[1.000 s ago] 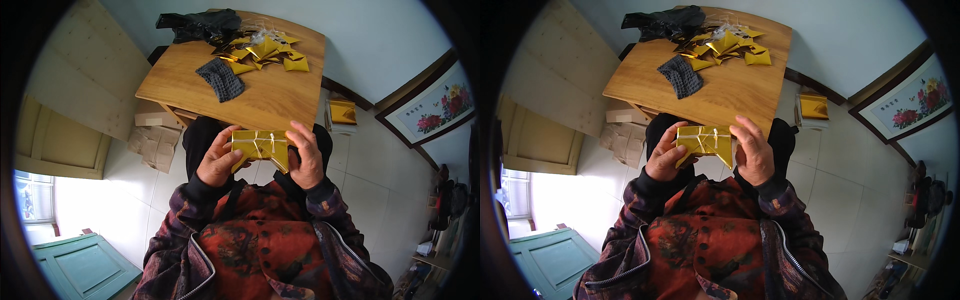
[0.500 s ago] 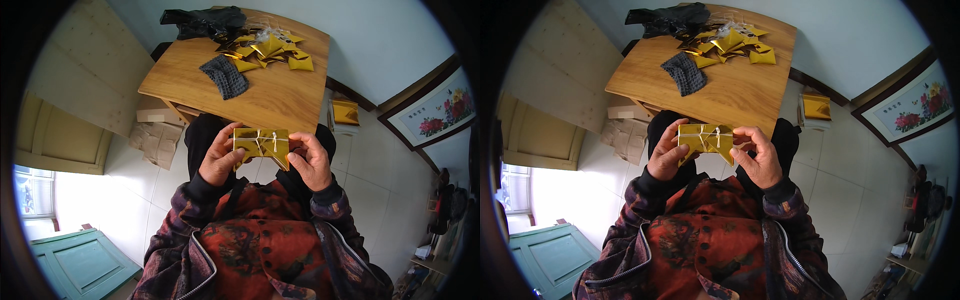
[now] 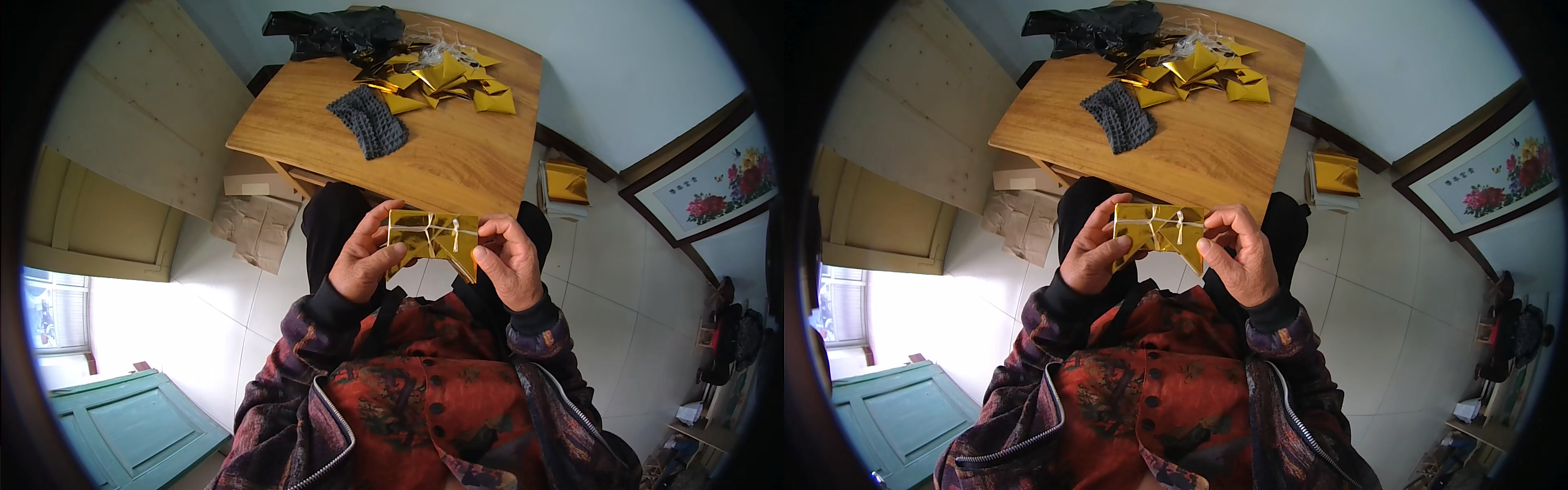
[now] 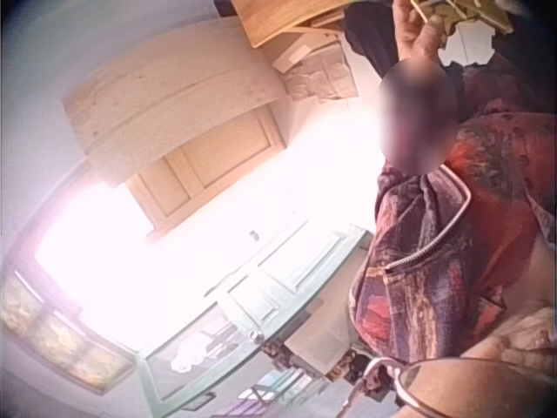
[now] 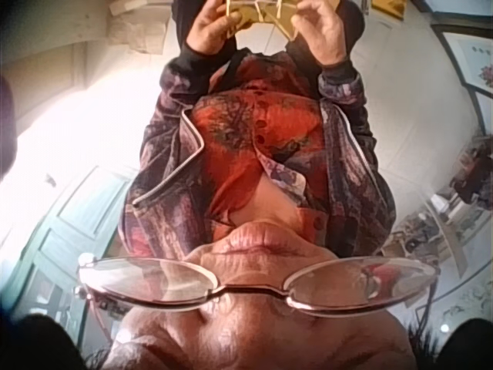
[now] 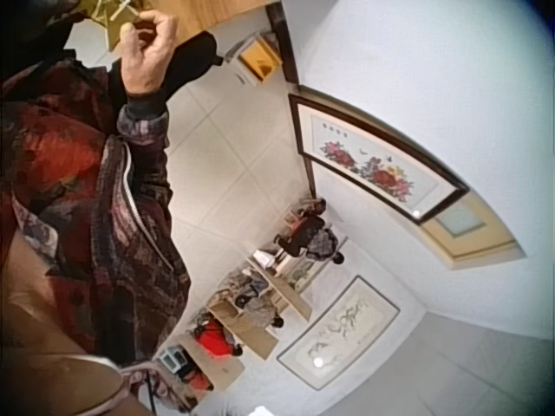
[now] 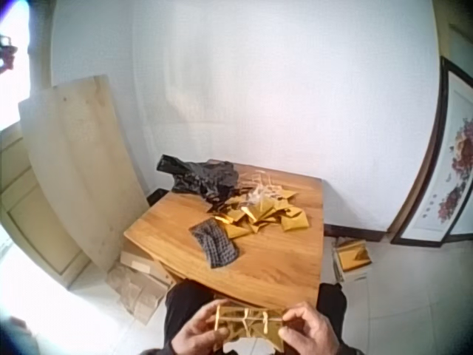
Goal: The person sits on the floor and repeatedly gathers small yellow paper packets, stacks them, and ties them into bundles using white string. The person then places the finished bundles into a black plastic bag on the table.
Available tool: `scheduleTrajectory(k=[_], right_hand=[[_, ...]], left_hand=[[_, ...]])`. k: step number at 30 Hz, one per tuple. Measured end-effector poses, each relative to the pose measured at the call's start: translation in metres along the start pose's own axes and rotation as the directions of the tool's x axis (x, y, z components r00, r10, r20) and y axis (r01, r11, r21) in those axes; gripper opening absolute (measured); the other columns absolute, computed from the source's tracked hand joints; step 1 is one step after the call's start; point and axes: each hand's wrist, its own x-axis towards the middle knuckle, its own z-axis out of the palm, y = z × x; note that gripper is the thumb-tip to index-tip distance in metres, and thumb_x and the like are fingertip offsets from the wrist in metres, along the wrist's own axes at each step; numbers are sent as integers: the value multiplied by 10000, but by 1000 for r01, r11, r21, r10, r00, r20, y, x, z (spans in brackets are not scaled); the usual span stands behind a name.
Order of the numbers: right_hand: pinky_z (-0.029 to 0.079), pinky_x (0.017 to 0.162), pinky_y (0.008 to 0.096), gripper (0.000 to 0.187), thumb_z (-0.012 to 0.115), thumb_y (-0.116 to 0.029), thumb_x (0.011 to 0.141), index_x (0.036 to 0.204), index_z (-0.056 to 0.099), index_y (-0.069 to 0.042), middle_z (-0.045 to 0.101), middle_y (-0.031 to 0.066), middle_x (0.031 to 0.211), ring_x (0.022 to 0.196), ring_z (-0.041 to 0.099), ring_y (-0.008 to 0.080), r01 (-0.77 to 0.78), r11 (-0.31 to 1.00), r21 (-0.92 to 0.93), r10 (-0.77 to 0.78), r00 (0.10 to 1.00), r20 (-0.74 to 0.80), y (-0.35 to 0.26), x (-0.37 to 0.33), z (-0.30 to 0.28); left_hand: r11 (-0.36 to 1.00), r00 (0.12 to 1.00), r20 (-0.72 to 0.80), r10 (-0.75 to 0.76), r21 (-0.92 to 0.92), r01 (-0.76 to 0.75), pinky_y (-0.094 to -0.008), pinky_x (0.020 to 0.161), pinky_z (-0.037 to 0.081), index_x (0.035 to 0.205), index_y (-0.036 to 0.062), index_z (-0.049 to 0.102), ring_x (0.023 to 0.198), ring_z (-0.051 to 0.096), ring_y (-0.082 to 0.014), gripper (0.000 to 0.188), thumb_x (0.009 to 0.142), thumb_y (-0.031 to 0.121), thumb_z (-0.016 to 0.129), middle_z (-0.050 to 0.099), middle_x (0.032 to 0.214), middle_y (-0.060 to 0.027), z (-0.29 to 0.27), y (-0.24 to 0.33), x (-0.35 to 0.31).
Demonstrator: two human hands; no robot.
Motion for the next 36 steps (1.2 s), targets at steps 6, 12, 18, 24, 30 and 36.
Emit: scheduleTrajectory(k=[6, 12, 18, 24, 30, 36], right_hand=[[476, 784, 320, 227, 691, -88, 791, 979, 576, -36, 538, 124, 1114, 940, 562, 222, 203, 866, -458, -251, 967, -47, -16, 10, 0], [435, 931, 339, 225, 684, -99, 802, 994, 596, -23, 476, 176, 1309, 1117, 527, 278, 144, 890, -433, -113, 989, 96, -27, 17, 7], [429, 895, 305, 209, 673, -139, 829, 994, 599, -35, 465, 170, 1341, 1092, 530, 216, 59, 957, -283, -23, 991, 128, -19, 18, 9], [429, 843, 279, 215, 668, -150, 838, 1003, 600, -31, 469, 173, 1333, 1025, 535, 172, 27, 959, -283, 11, 992, 129, -16, 18, 9], [441, 816, 274, 230, 677, -133, 826, 1021, 604, -36, 472, 171, 1323, 975, 554, 159, 72, 946, -317, -31, 991, 132, -14, 22, 10], [456, 801, 284, 204, 669, -95, 815, 994, 597, -30, 475, 178, 1314, 978, 567, 179, 44, 941, -337, 4, 990, 140, -16, 22, 12]], left_hand=[[999, 1000, -7, -28, 36, 28, -364, 976, 462, 1447, 83, 279, 1147, 554, -221, 588, 913, 8, 514, 531, 1281, -119, 0, -3, 2], [999, 1000, -16, -6, 52, 7, -304, 891, 479, 1438, 89, 305, 1030, 578, -170, 592, 915, 56, 580, 582, 1166, -101, 6, -8, 4], [1000, 997, -73, 0, 11, 0, -328, 881, 494, 1379, 132, 277, 1029, 578, -201, 578, 904, 66, 600, 561, 1160, -138, 6, -9, 1], [999, 995, -99, 23, -39, -27, -327, 825, 517, 1171, 147, 318, 981, 589, -215, 413, 896, 68, 616, 542, 1153, -158, 5, -15, 4], [999, 992, -119, 38, 32, -34, -279, 761, 525, 1164, 143, 342, 916, 605, -185, 398, 894, 89, 629, 561, 1119, -152, 3, -16, 5], [999, 996, -85, 10, 45, -7, -346, 842, 521, 1175, 143, 355, 1006, 598, -238, 345, 915, 53, 563, 550, 1158, -154, 0, -15, 4]])
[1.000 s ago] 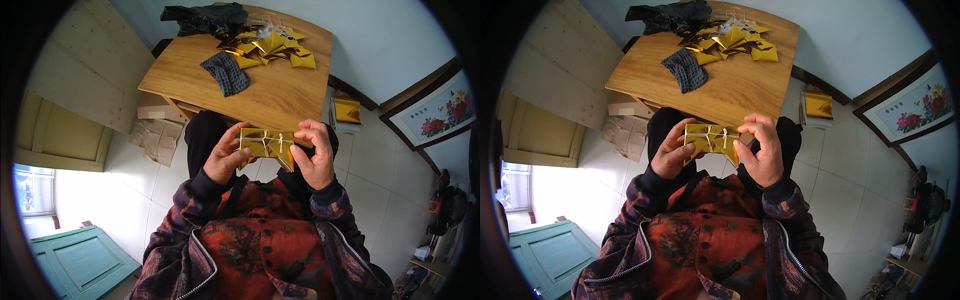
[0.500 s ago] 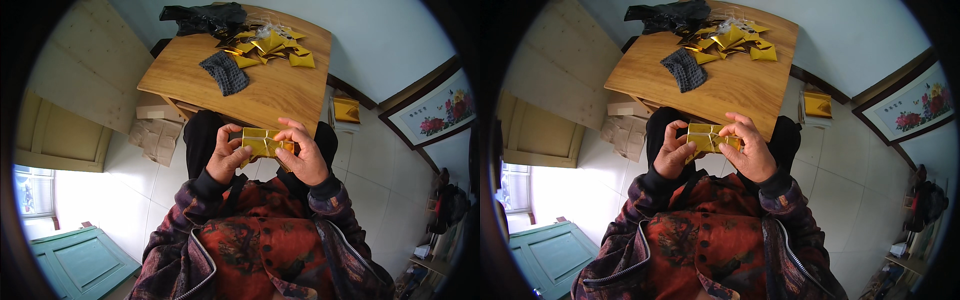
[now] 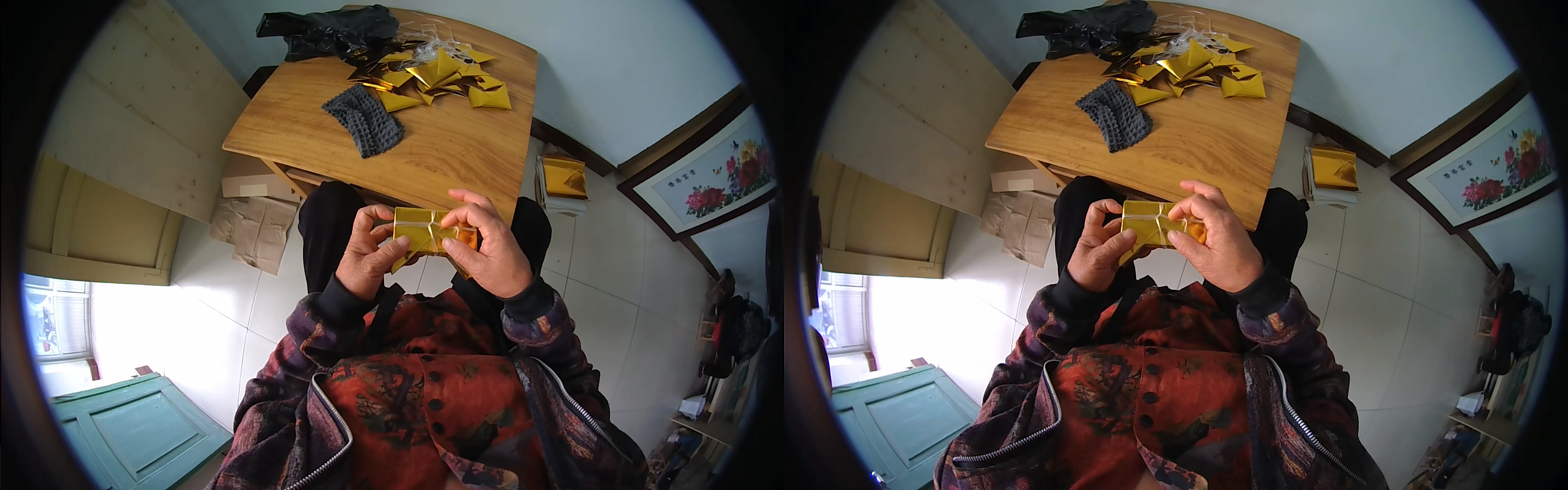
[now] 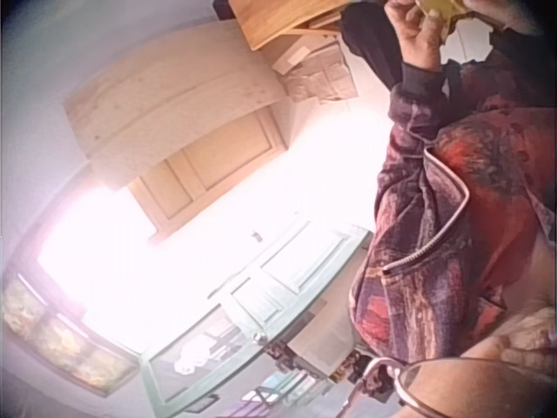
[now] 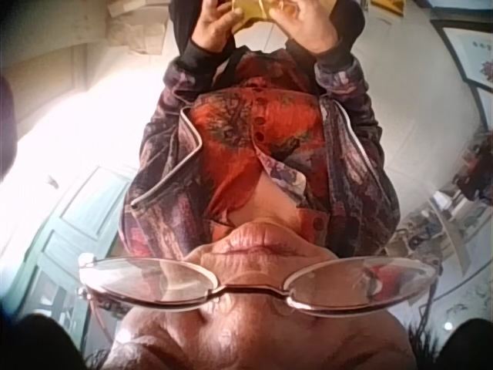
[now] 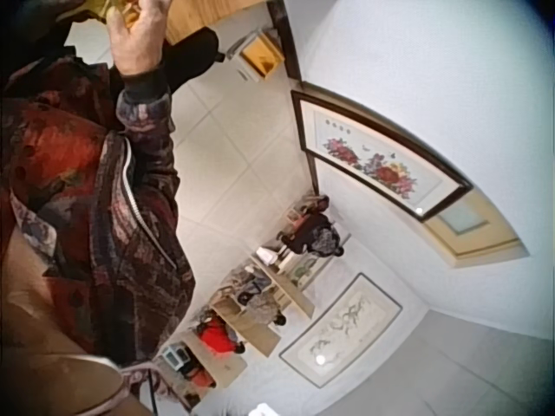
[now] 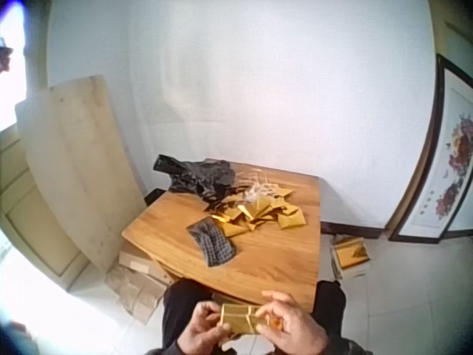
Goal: The person sits on the floor and repeatedly gathers small yellow paper packets, stacks them, and ties them into bundles using white string. The person then places the finished bundles into a black plastic bag on the table.
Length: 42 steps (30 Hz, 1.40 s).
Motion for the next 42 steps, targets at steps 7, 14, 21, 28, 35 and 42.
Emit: scheduleTrajectory(k=[7, 14, 21, 28, 35, 42], right_hand=[[499, 777, 322, 140, 655, -36, 806, 902, 555, -15, 472, 210, 1263, 1034, 582, 278, -6, 1000, 2, 6, 1000, -18, -3, 4, 3], [492, 794, 356, 125, 646, -1, 778, 850, 544, -18, 491, 212, 1270, 993, 588, 318, 86, 987, -139, -98, 992, -83, -3, 8, 8], [465, 842, 414, 127, 650, 4, 754, 815, 540, -16, 533, 195, 1240, 996, 573, 358, 138, 951, -276, -172, 980, -103, 0, 11, 12], [464, 855, 415, 141, 660, -6, 757, 851, 558, -27, 544, 165, 1220, 1017, 565, 341, 131, 943, -305, -148, 988, -34, -6, 13, 8], [488, 823, 365, 158, 650, 11, 769, 904, 591, -45, 512, 127, 1270, 1007, 578, 294, 314, 869, -382, -281, 949, 141, -7, 21, -5], [478, 843, 370, 131, 650, 0, 765, 871, 583, -40, 513, 120, 1273, 1044, 557, 314, 324, 877, -356, -265, 942, 204, -8, 24, -9]], left_hand=[[999, 1000, -28, 4, -35, -5, -266, 730, 525, 1129, 138, 375, 893, 621, -177, 362, 888, 67, 635, 573, 1098, -135, 3, -4, 1], [997, 999, -39, 0, -82, -3, -296, 768, 530, 1105, 132, 386, 895, 618, -183, 346, 883, 44, 637, 560, 1087, -108, 8, -4, 1], [996, 999, -48, -14, -92, 10, -296, 772, 529, 1096, 129, 394, 888, 621, -182, 340, 881, 39, 640, 562, 1080, -104, 8, -4, 1], [997, 999, -41, -16, -77, 12, -287, 759, 523, 1092, 114, 397, 866, 616, -173, 336, 876, 31, 641, 558, 1067, -99, 5, -4, 1], [999, 1000, 17, -13, -32, 13, -299, 788, 523, 1102, 115, 390, 920, 603, -177, 328, 881, 16, 611, 561, 1072, -99, 0, -5, 2], [1000, 1000, 13, -13, -15, 14, -319, 810, 518, 1155, 133, 365, 952, 598, -190, 344, 904, 25, 575, 572, 1103, -115, 0, -6, 1]])
